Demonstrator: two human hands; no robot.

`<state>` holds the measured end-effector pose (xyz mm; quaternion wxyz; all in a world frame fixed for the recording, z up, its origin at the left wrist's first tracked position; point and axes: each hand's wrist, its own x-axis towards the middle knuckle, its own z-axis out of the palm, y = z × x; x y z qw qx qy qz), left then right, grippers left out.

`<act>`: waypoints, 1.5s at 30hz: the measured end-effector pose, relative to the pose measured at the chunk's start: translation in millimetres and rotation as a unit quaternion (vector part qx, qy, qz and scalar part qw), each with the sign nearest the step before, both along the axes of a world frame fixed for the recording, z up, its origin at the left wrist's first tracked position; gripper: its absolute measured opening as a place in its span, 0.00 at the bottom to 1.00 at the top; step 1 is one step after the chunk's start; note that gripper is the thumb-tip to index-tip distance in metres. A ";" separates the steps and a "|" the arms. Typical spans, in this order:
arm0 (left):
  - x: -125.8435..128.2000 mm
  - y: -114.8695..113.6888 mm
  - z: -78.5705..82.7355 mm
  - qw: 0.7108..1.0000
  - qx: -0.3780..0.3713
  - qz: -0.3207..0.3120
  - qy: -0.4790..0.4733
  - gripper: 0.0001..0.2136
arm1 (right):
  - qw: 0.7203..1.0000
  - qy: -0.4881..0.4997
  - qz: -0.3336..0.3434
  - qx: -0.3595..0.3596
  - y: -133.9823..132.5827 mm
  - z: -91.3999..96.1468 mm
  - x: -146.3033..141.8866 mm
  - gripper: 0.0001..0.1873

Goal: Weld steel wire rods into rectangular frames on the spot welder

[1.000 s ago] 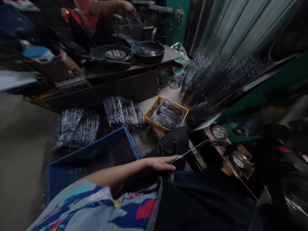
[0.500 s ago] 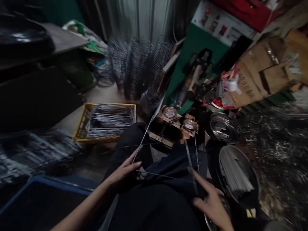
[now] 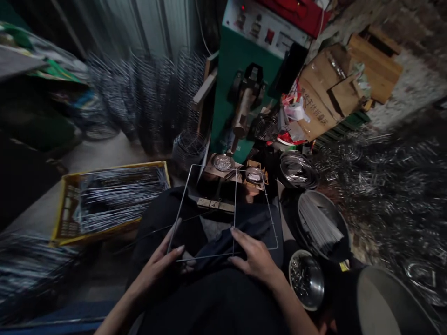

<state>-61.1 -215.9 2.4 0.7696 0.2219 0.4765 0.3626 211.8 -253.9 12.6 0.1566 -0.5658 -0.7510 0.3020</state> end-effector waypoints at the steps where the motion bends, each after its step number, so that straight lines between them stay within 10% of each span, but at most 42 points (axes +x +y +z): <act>1: -0.3 0.7 1.8 1.000 -0.007 0.006 0.004 0.54 | 1.000 0.004 -0.002 0.006 0.2 -0.5 0.7 0.45; 9: -7.3 5.8 -1.8 0.999 -0.002 0.027 0.027 0.50 | 0.999 -0.004 -0.028 0.031 -0.6 4.7 4.1 0.44; 19: 8.5 11.5 -45.5 0.998 -0.044 0.004 -0.050 0.48 | 0.965 -0.020 -0.164 0.203 0.3 42.4 29.3 0.38; 25: 14.5 7.2 -26.8 1.000 -0.016 0.009 -0.005 0.52 | 0.961 -0.023 -0.225 0.162 -4.5 28.1 39.0 0.34; 34: 3.5 2.0 5.3 0.999 0.025 0.033 0.001 0.51 | 0.992 -0.021 -0.081 0.098 12.8 29.0 20.7 0.37; 45: -8.0 1.1 6.2 0.999 0.025 0.032 0.006 0.51 | 0.994 -0.043 -0.075 0.064 26.5 27.3 20.8 0.35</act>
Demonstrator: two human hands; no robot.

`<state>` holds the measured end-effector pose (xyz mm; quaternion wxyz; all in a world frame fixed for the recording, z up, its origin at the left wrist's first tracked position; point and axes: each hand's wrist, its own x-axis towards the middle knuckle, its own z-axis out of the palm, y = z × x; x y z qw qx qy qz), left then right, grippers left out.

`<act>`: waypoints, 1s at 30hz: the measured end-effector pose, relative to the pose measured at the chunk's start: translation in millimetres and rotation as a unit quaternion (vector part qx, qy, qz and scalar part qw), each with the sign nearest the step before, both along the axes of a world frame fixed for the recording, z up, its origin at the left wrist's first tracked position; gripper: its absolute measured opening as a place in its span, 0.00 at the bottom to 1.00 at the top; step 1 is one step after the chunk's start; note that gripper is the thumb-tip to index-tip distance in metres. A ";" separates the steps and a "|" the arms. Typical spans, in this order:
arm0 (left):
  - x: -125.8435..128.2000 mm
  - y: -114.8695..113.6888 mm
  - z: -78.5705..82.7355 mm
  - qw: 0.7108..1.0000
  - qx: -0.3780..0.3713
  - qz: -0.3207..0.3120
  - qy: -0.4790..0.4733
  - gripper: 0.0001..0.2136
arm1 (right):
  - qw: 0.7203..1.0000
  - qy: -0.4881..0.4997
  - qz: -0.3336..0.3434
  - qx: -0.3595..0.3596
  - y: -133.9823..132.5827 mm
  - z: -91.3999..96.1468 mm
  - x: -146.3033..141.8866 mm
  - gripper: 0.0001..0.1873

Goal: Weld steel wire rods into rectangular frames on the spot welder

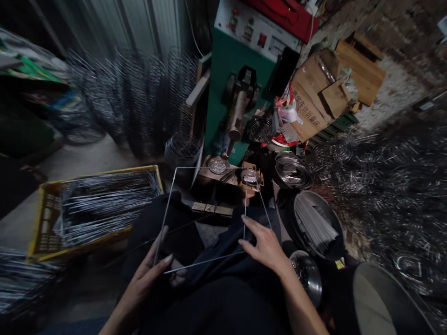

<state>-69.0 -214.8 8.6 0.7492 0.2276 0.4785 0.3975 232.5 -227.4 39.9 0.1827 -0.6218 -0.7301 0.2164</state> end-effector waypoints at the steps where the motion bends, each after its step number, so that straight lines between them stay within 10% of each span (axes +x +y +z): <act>1: -0.6 0.4 -1.4 1.000 -0.001 0.003 -0.001 0.51 | 1.000 0.006 0.005 -0.006 0.5 1.6 -0.9 0.34; 30: 9.0 -1.5 -7.4 1.000 0.010 -0.023 -0.017 0.50 | 0.994 0.060 0.082 -0.048 12.7 -3.2 -44.3 0.37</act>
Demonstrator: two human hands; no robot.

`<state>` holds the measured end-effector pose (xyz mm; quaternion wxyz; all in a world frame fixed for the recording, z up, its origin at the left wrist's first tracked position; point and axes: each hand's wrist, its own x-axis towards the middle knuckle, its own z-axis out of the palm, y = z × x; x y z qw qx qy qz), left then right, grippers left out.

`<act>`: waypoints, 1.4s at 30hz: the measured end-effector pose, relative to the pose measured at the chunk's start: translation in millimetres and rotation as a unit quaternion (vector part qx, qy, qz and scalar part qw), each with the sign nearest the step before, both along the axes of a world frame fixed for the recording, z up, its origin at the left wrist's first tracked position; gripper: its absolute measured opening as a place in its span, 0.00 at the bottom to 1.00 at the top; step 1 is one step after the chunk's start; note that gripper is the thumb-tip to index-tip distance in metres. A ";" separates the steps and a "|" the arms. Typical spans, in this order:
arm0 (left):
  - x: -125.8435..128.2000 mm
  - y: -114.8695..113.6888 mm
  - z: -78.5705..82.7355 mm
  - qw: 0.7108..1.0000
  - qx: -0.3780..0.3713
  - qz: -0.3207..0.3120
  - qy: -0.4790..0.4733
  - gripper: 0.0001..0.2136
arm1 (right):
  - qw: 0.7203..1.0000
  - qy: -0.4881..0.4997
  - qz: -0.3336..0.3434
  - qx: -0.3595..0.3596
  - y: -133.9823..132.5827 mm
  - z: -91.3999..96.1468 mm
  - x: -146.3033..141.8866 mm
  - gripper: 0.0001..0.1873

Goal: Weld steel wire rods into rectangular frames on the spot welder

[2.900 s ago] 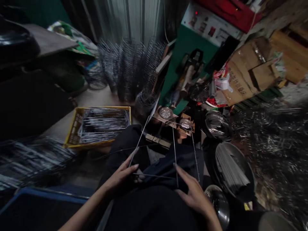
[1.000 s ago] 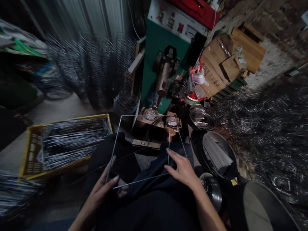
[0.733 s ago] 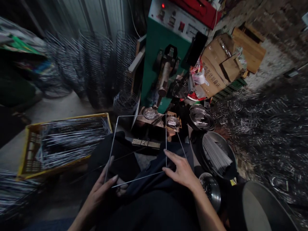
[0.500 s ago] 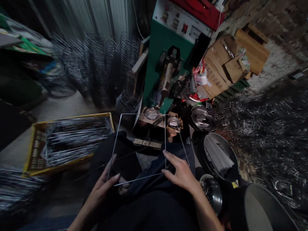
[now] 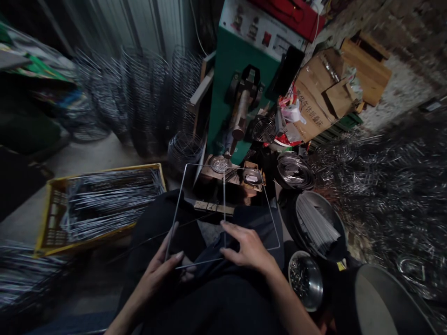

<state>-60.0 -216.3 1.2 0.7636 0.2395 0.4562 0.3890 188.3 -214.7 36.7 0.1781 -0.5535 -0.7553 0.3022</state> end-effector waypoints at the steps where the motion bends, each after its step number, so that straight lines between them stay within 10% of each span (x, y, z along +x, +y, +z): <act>1: 1.7 0.2 -2.1 1.000 0.005 -0.009 0.001 0.50 | 1.000 0.020 0.017 -0.003 1.2 0.5 -6.0 0.37; 5: 3.2 0.9 -6.0 0.999 0.023 -0.035 0.005 0.49 | 0.999 0.044 0.025 0.007 -1.5 -2.2 -7.2 0.38; 11: -1.5 2.6 -1.8 1.000 0.014 -0.011 0.012 0.49 | 0.986 -0.043 -0.150 0.053 -14.4 -9.3 29.5 0.34; 18: -0.7 4.9 4.7 1.000 0.006 -0.008 0.002 0.49 | 1.000 0.020 -0.017 0.000 -22.6 3.0 11.9 0.38; 42: 2.4 9.1 11.7 0.999 0.038 -0.002 -0.008 0.49 | 1.000 0.013 0.001 -0.004 -12.7 6.5 19.3 0.42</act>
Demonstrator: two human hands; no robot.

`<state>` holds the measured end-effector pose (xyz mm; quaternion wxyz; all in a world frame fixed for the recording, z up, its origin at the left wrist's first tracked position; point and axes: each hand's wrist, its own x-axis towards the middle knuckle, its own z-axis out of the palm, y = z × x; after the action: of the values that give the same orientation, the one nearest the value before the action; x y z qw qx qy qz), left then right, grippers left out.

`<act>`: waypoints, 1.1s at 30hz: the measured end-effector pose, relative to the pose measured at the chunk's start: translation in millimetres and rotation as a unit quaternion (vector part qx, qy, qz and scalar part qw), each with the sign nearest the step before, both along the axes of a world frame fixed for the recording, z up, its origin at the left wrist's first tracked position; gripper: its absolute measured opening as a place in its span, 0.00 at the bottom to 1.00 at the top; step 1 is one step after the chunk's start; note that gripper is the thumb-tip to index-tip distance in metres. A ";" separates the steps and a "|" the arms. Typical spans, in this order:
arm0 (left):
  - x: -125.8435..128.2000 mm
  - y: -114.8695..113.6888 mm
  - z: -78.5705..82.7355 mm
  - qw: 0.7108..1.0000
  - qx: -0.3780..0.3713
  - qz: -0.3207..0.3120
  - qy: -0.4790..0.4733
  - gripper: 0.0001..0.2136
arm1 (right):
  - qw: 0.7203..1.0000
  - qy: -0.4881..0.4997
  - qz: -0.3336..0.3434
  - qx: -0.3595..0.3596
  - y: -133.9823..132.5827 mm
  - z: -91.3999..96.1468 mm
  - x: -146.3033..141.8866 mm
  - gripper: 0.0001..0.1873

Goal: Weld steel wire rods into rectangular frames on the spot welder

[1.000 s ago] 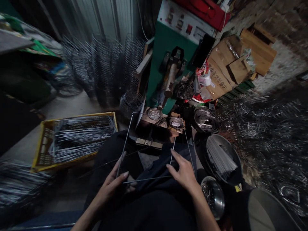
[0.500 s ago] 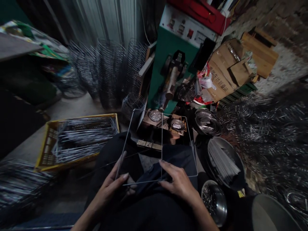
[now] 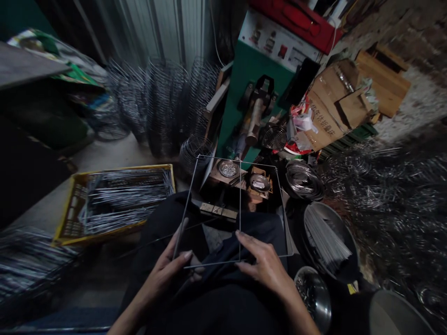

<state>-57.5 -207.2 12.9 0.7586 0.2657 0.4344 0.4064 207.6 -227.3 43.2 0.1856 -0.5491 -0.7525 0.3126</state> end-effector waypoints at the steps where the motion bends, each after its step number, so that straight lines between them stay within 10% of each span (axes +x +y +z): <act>1: 0.1 0.1 -1.0 1.000 -0.001 0.000 0.000 0.49 | 1.000 0.001 -0.001 0.000 0.1 -0.4 0.2 0.42; 23: -1.4 14.4 -18.4 0.999 0.003 -0.004 -0.039 0.47 | 0.999 0.019 -0.030 0.000 8.9 -17.7 -0.3 0.39; 33: 28.8 203.6 -20.9 0.982 0.172 -0.015 -0.077 0.49 | 0.978 -0.086 -0.109 0.154 183.0 -12.7 35.7 0.40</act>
<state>-28.8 -3.6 -8.0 0.7390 0.3666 0.2939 0.4828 243.3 -44.4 30.5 0.2355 -0.6174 -0.7405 0.1226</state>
